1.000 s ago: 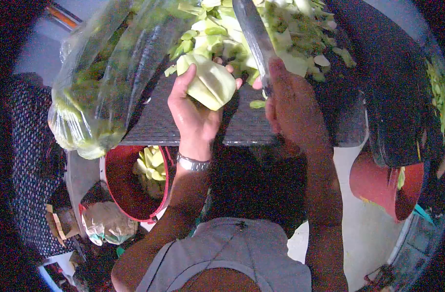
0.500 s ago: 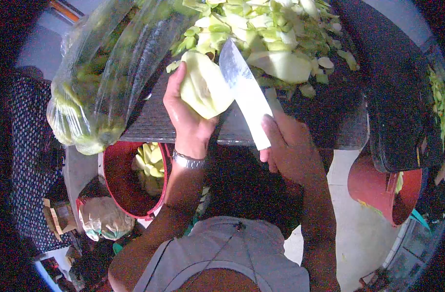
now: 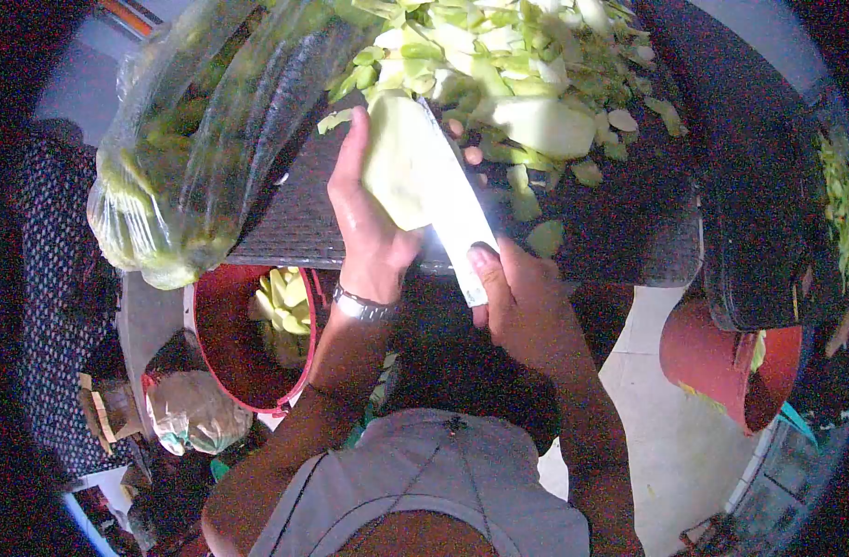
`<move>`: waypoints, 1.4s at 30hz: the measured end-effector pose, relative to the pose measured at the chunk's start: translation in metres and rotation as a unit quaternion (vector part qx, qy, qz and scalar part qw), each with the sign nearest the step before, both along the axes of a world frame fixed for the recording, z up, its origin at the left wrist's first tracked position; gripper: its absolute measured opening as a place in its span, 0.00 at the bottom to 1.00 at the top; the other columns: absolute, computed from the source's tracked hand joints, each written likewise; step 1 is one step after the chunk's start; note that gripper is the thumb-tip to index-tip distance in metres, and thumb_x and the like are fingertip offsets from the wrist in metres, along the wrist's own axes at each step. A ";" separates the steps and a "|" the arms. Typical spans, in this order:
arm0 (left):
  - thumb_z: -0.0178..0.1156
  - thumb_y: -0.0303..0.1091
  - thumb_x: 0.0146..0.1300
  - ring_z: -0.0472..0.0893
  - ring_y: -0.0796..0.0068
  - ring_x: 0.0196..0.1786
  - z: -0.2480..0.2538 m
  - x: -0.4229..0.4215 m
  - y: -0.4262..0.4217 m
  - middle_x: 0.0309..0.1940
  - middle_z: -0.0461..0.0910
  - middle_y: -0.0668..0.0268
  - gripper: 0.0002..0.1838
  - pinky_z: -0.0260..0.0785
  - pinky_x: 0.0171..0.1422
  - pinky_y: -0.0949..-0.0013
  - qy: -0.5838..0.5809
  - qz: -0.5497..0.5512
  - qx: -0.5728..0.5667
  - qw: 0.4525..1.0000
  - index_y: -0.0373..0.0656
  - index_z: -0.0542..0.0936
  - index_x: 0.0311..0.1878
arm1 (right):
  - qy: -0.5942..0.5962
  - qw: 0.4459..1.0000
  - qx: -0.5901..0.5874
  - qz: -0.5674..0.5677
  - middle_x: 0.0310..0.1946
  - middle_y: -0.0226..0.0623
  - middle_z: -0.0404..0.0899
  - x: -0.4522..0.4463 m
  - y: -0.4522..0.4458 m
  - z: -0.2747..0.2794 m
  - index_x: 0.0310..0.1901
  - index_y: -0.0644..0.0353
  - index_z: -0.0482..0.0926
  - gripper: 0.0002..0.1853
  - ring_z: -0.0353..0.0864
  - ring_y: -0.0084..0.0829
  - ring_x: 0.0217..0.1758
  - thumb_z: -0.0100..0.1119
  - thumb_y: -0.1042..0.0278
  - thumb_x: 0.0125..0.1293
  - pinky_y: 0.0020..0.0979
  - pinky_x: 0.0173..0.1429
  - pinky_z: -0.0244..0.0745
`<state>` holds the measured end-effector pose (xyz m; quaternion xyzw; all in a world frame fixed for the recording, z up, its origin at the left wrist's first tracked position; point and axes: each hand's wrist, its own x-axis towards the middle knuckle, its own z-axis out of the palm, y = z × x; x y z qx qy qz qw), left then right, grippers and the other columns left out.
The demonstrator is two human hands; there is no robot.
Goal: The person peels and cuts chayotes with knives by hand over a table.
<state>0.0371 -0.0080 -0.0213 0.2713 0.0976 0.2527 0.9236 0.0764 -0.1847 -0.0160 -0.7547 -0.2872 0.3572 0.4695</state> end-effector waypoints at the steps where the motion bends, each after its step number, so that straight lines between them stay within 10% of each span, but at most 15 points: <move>1: 0.50 0.57 0.77 0.88 0.54 0.38 0.001 -0.001 -0.002 0.41 0.84 0.52 0.28 0.84 0.43 0.53 0.009 -0.001 -0.004 1.000 0.37 0.75 0.56 | 0.001 1.000 0.011 0.008 0.22 0.37 0.80 0.001 -0.001 -0.002 0.47 0.65 0.76 0.18 0.80 0.28 0.19 0.44 0.57 0.81 0.32 0.24 0.74; 19: 0.58 0.42 0.69 0.86 0.51 0.40 -0.020 0.012 0.023 0.38 0.83 0.51 0.19 0.82 0.50 0.51 0.095 0.000 0.002 0.995 0.33 0.77 0.50 | 0.270 0.962 0.035 0.024 0.17 0.28 0.72 0.019 0.005 -0.007 0.43 0.56 0.74 0.21 0.67 0.20 0.12 0.44 0.45 0.81 0.26 0.17 0.65; 39: 0.56 0.52 0.76 0.87 0.65 0.43 0.007 0.001 0.008 0.43 0.87 0.63 0.21 0.81 0.51 0.60 0.033 0.052 -0.049 0.997 0.42 0.80 0.55 | 0.019 0.997 0.039 -0.060 0.18 0.36 0.76 0.000 0.003 -0.002 0.52 0.65 0.77 0.19 0.75 0.29 0.14 0.42 0.56 0.82 0.34 0.23 0.71; 42: 0.55 0.54 0.76 0.87 0.66 0.42 0.004 0.000 0.003 0.43 0.86 0.63 0.22 0.81 0.50 0.61 0.036 0.041 -0.020 0.998 0.42 0.80 0.55 | 0.047 0.994 0.085 -0.058 0.15 0.28 0.71 -0.003 0.008 -0.003 0.42 0.61 0.75 0.20 0.66 0.18 0.13 0.41 0.54 0.84 0.25 0.19 0.62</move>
